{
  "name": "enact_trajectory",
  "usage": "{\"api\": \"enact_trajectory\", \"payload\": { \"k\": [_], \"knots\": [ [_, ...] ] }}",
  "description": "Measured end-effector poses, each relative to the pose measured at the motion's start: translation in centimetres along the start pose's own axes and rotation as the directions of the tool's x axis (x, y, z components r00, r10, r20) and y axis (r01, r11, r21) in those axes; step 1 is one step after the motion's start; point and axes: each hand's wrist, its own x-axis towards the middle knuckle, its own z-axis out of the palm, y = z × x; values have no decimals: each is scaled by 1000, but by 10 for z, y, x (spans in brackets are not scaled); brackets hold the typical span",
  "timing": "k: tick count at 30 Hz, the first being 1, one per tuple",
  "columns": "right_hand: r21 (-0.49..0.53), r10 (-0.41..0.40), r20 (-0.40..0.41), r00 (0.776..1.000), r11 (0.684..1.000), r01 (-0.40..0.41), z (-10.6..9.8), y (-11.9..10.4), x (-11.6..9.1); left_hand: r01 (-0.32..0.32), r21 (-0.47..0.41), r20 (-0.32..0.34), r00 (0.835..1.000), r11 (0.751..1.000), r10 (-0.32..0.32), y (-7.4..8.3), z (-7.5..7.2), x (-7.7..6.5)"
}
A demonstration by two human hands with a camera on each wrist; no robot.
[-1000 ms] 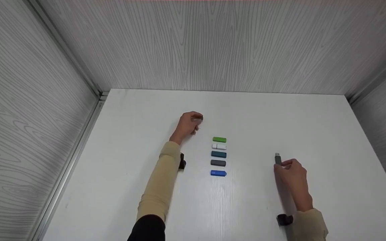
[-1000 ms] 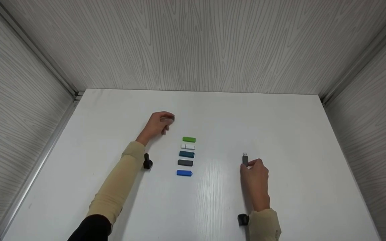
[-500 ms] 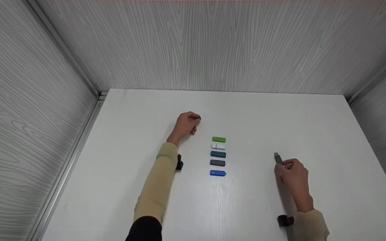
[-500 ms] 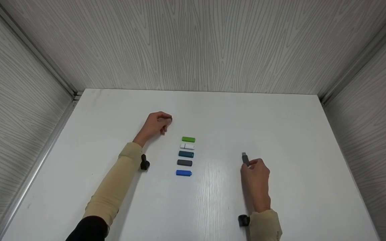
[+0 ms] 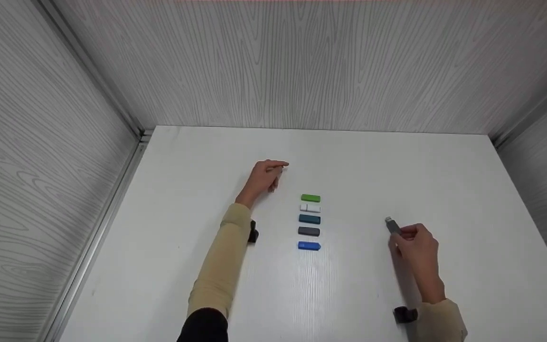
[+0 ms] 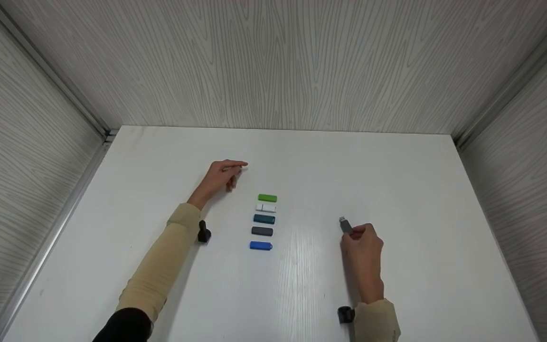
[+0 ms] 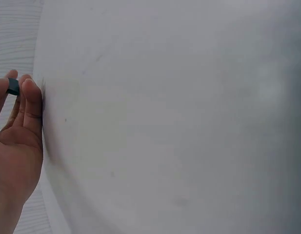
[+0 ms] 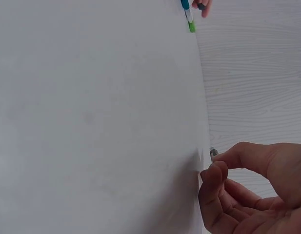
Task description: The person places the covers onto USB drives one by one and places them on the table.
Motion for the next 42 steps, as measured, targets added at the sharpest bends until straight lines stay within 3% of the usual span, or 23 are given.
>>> {"api": "enact_trajectory", "payload": {
  "k": [13,22,38,42],
  "knots": [
    [-6,-21,23,1000,1000,21,-1,2,1,22,-45,13,1000,999,-21,2,-3,-3],
    [-9,-25,45,999,1000,26,-2,3,3,-2,-95,31,1000,996,5,0,-6,-5],
    [-10,-46,52,998,999,47,-1,5,3,87,-228,12,996,970,-86,1,-11,-12],
    [-8,-50,53,997,999,51,-2,6,3,79,-259,11,997,963,-79,0,-11,-11]
  ]
}}
